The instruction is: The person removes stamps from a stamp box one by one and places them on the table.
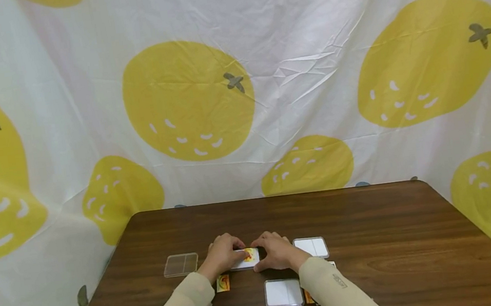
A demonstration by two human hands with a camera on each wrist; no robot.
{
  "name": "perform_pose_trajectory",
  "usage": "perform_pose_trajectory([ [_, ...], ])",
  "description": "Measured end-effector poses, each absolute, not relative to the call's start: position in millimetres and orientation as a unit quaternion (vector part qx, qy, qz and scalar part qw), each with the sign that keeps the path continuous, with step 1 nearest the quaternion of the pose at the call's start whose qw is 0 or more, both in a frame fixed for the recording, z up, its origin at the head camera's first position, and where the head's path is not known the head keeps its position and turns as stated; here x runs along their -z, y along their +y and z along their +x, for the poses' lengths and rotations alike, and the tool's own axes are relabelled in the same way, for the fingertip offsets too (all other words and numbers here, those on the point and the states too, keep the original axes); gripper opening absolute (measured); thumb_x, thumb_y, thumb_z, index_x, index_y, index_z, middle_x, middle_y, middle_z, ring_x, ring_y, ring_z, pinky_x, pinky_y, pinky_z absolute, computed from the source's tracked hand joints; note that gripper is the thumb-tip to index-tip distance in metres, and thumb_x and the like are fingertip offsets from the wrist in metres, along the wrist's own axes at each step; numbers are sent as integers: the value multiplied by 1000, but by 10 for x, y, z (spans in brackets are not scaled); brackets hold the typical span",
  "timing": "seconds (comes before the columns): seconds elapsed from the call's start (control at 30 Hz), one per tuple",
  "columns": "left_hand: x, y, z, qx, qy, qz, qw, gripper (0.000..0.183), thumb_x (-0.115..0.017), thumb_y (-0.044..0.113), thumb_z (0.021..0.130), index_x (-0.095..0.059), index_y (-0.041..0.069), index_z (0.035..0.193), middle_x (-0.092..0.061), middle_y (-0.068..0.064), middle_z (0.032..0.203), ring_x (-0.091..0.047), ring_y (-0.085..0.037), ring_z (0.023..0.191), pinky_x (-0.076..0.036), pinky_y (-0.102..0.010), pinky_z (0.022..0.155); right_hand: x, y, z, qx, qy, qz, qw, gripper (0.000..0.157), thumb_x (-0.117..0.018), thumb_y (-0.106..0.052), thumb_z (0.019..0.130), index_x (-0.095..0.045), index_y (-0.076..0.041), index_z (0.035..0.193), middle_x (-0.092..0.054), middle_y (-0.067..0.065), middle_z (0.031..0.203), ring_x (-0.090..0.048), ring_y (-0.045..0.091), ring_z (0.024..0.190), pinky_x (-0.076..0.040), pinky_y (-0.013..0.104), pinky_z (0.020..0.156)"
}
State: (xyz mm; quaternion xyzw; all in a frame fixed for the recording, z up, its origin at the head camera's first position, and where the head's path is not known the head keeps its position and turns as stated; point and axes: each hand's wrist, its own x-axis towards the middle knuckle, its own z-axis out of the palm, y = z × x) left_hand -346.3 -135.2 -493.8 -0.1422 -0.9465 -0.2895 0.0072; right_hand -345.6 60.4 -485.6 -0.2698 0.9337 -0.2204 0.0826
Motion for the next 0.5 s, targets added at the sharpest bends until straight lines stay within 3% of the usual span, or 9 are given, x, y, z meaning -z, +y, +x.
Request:
perform_pose_trajectory([
  [0.5, 4950, -1370, -3469, 297, -945, -134, -3, 15, -79, 23, 84, -74, 12, 92, -60, 0, 91, -54, -24, 92, -40, -53, 88, 4872, 603, -3474, 220, 935, -265, 86, 59, -83, -37, 80, -63, -13, 130, -54, 9, 130, -47, 32, 123, -35, 54, 100],
])
